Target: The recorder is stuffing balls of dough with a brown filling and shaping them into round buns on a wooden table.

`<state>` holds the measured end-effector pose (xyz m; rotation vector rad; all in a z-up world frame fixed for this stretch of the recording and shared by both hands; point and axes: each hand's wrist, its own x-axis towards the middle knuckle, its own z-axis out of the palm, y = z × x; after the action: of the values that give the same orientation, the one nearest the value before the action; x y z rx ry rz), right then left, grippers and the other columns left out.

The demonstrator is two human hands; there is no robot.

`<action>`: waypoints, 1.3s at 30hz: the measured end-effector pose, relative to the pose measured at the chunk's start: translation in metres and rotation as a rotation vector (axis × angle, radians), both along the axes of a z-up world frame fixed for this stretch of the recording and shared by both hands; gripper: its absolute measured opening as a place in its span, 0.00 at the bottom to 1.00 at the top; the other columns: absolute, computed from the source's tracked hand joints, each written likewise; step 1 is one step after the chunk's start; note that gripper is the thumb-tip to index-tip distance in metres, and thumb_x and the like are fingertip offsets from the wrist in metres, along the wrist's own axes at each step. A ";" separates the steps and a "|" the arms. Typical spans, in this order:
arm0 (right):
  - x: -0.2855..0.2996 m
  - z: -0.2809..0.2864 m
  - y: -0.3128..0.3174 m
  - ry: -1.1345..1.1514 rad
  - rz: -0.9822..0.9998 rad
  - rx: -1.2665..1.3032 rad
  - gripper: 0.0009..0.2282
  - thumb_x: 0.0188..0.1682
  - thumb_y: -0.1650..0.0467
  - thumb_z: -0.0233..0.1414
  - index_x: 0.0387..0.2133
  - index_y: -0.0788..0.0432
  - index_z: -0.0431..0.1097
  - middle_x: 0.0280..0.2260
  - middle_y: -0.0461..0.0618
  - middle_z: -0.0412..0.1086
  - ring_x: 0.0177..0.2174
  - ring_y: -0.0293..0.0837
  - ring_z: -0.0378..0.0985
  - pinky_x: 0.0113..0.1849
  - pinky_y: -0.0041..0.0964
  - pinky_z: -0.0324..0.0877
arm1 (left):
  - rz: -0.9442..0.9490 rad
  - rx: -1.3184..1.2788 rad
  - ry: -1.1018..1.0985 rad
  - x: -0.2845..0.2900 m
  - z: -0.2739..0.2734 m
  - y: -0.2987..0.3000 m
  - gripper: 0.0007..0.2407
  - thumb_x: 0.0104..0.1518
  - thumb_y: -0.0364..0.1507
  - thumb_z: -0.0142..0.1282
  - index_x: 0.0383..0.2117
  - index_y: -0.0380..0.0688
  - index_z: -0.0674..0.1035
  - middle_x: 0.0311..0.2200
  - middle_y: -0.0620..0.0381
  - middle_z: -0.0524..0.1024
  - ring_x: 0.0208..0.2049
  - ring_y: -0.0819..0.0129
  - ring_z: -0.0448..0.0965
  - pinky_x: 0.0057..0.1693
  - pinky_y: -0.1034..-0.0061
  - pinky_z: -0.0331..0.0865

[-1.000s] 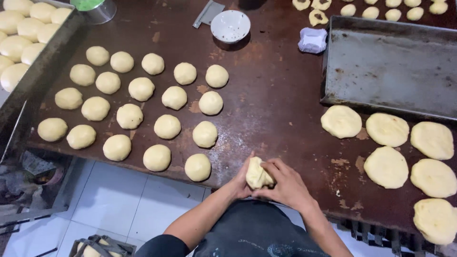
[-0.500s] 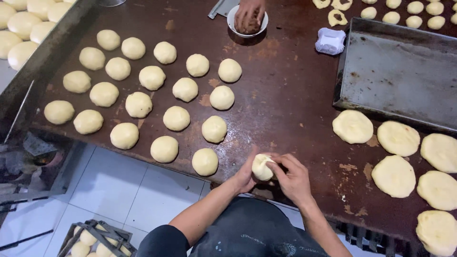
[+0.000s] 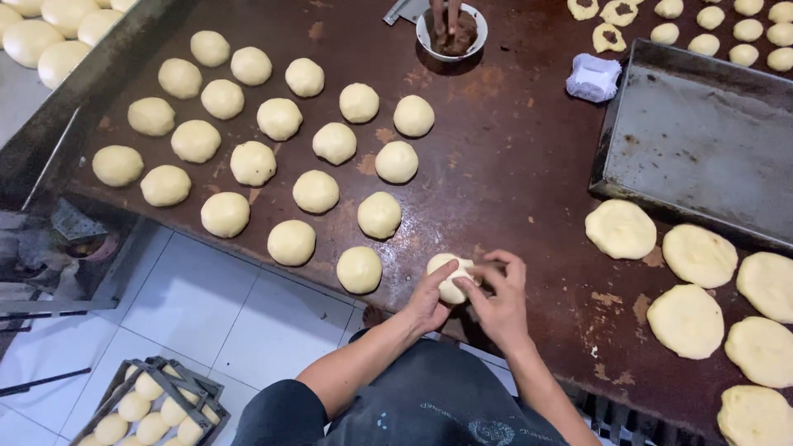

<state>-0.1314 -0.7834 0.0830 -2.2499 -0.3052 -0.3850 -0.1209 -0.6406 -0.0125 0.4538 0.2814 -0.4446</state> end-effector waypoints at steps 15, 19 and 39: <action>0.005 -0.016 -0.033 0.336 0.109 0.402 0.07 0.47 0.72 0.61 0.37 0.64 0.79 0.38 0.49 0.76 0.40 0.42 0.78 0.42 0.34 0.73 | -0.288 -0.130 -0.025 0.004 -0.024 0.007 0.21 0.68 0.47 0.54 0.54 0.43 0.73 0.47 0.48 0.77 0.44 0.56 0.81 0.48 0.59 0.79; 0.005 0.030 -0.008 0.184 0.102 0.113 0.17 0.35 0.68 0.67 0.37 0.64 0.78 0.38 0.52 0.74 0.39 0.45 0.78 0.41 0.36 0.72 | -0.108 0.048 -0.015 0.008 -0.008 0.001 0.13 0.65 0.34 0.58 0.51 0.47 0.72 0.47 0.52 0.77 0.46 0.62 0.81 0.52 0.68 0.78; 0.004 0.039 0.001 0.258 -0.043 0.087 0.19 0.45 0.66 0.63 0.47 0.64 0.76 0.40 0.52 0.73 0.39 0.45 0.78 0.40 0.37 0.73 | -0.076 0.078 -0.217 0.011 0.001 -0.002 0.18 0.62 0.34 0.63 0.53 0.49 0.70 0.45 0.53 0.76 0.46 0.64 0.80 0.54 0.69 0.77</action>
<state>-0.1270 -0.7824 0.1218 -2.1927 -0.1026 -0.1244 -0.1098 -0.6428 -0.0113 0.5862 0.0720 -0.4551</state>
